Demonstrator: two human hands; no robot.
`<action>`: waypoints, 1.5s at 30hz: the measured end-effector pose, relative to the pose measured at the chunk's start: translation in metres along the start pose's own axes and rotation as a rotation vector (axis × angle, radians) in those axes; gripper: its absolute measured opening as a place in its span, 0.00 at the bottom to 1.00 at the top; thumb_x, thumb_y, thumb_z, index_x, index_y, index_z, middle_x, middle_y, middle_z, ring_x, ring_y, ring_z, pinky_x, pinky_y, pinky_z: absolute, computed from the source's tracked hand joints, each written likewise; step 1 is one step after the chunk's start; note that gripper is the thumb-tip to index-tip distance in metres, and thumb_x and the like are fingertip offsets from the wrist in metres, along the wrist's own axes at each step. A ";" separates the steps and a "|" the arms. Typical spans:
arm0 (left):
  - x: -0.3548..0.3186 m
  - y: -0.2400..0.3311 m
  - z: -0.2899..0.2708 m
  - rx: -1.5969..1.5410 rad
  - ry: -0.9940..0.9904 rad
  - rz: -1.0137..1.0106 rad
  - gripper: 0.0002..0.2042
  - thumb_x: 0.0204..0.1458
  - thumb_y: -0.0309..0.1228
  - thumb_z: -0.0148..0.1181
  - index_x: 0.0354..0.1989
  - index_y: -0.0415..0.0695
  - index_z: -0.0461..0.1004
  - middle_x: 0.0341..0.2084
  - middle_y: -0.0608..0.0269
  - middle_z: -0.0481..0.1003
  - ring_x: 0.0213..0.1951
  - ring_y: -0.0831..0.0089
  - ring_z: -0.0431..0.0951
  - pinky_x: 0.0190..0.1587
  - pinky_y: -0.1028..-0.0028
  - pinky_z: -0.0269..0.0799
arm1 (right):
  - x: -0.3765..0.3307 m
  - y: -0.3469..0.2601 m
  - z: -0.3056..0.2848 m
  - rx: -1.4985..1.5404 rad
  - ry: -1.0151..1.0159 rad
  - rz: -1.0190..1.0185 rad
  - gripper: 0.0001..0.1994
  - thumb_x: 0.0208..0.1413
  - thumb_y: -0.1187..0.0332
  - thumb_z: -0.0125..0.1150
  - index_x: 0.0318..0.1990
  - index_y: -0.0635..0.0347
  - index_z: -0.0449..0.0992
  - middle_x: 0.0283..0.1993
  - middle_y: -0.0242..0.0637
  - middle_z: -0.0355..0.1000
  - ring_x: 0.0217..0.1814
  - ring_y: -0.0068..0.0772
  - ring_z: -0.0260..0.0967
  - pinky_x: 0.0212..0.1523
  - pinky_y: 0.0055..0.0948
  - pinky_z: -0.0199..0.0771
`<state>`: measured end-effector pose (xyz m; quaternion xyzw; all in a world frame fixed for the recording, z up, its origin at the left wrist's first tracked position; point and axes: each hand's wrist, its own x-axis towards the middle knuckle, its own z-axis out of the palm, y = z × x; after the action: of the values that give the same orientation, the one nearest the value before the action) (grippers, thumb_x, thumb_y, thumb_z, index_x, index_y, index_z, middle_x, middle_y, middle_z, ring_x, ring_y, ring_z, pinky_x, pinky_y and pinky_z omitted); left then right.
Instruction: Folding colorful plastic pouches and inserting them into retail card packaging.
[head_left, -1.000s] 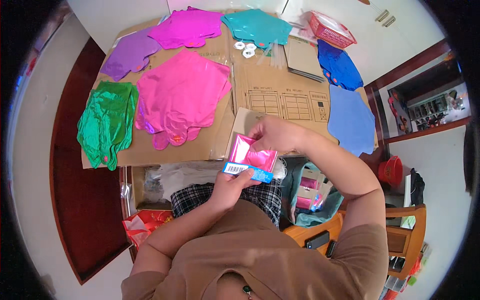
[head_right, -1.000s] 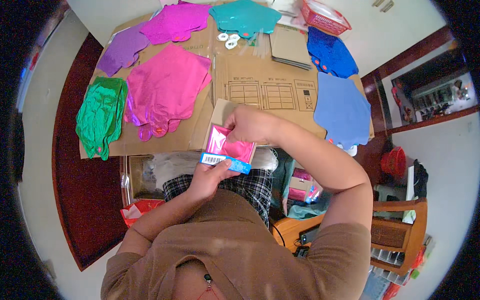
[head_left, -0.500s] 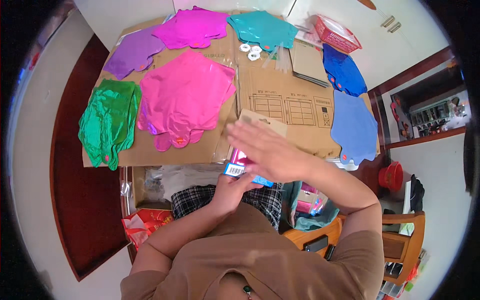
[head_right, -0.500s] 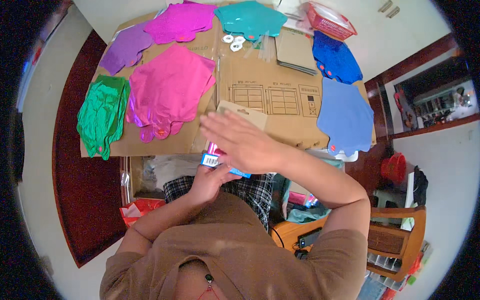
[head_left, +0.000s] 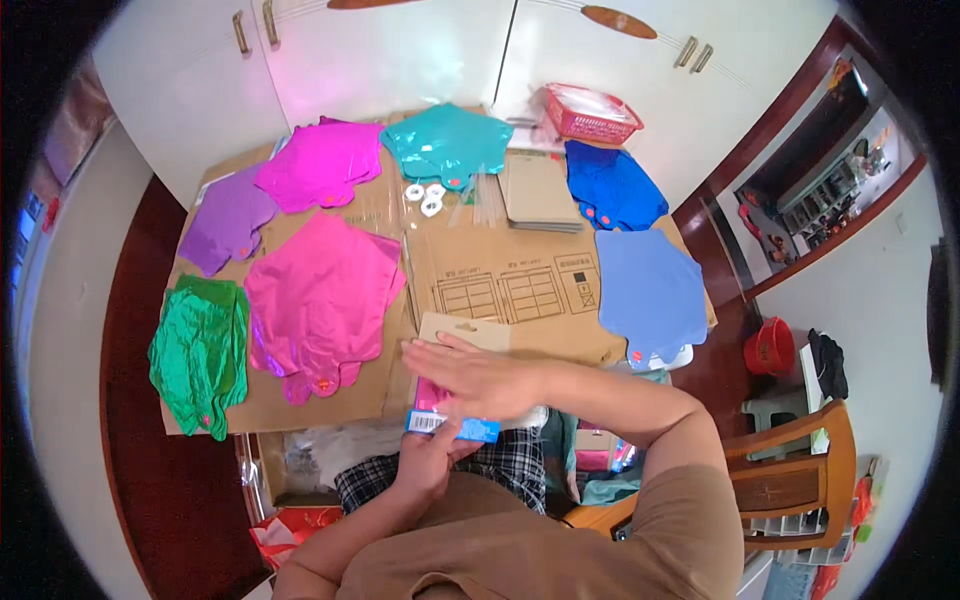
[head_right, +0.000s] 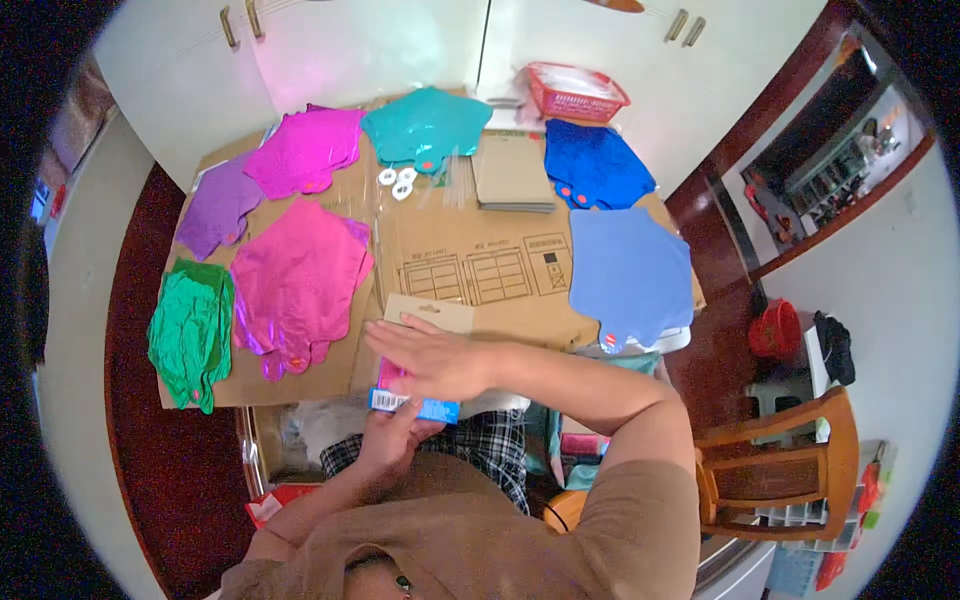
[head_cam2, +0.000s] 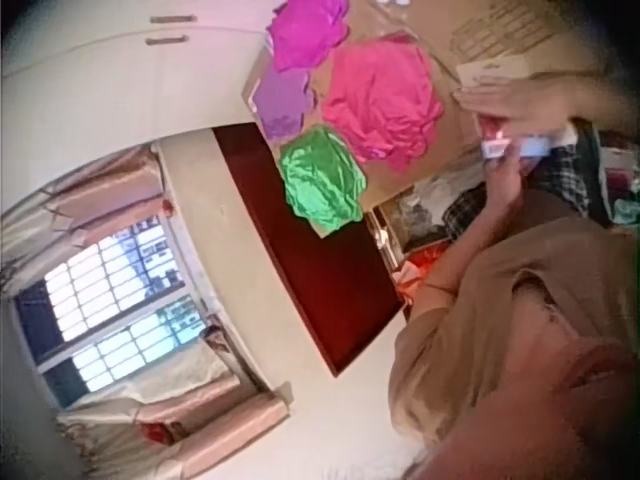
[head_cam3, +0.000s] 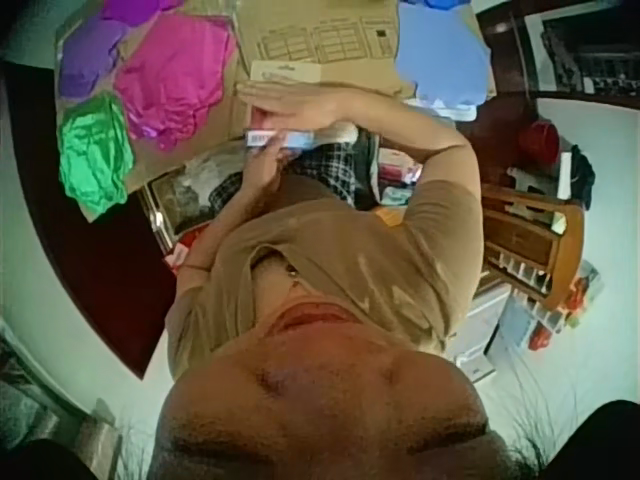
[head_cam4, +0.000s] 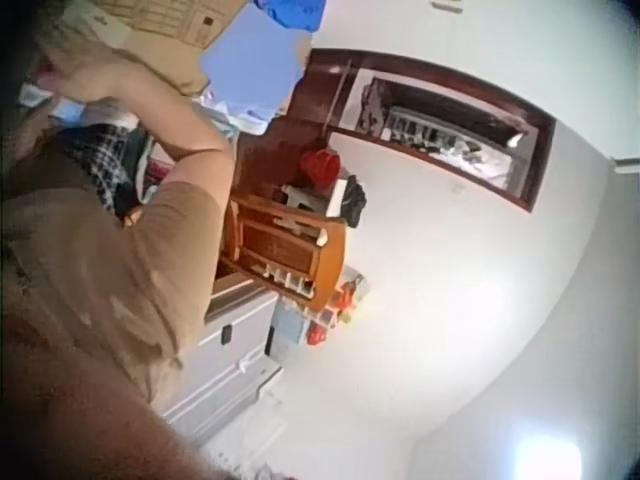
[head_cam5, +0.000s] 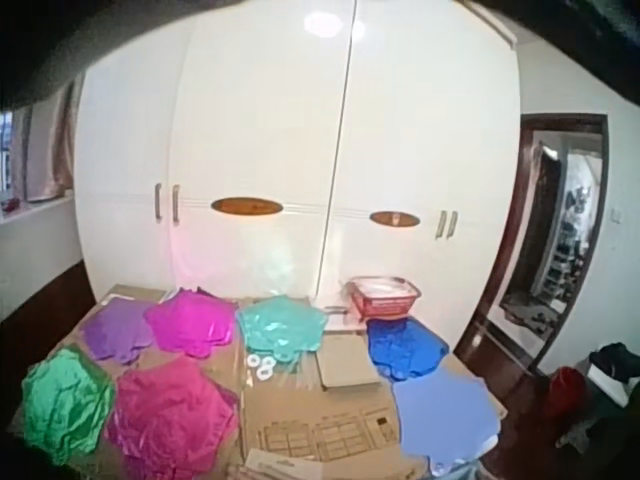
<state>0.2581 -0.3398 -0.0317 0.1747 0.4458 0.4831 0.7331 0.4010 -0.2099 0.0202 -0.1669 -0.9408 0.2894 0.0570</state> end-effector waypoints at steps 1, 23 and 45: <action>-0.001 0.002 0.002 -0.013 0.034 0.016 0.11 0.60 0.29 0.51 0.49 0.39 0.68 0.37 0.56 0.77 0.35 0.67 0.80 0.38 0.67 0.80 | 0.000 0.007 -0.012 0.142 0.145 0.098 0.30 0.64 0.49 0.41 0.65 0.63 0.54 0.67 0.47 0.47 0.68 0.39 0.42 0.65 0.42 0.42; 0.006 0.019 -0.033 0.258 0.034 -0.107 0.10 0.54 0.30 0.63 0.42 0.43 0.74 0.34 0.69 0.77 0.37 0.78 0.75 0.41 0.73 0.72 | 0.054 0.353 -0.243 -0.022 0.736 1.376 0.24 0.39 0.60 0.69 0.45 0.61 0.77 0.49 0.48 0.75 0.52 0.44 0.73 0.50 0.39 0.74; -0.033 0.002 -0.054 0.527 -0.134 0.020 0.10 0.55 0.30 0.60 0.44 0.41 0.74 0.36 0.68 0.76 0.39 0.78 0.74 0.43 0.71 0.72 | -0.010 0.042 -0.060 -0.109 0.582 0.570 0.08 0.50 0.68 0.60 0.26 0.64 0.73 0.24 0.40 0.69 0.25 0.33 0.68 0.27 0.31 0.66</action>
<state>0.2083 -0.3771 -0.0432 0.3953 0.5051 0.3450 0.6853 0.4346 -0.1494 0.0459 -0.4985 -0.8155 0.1840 0.2294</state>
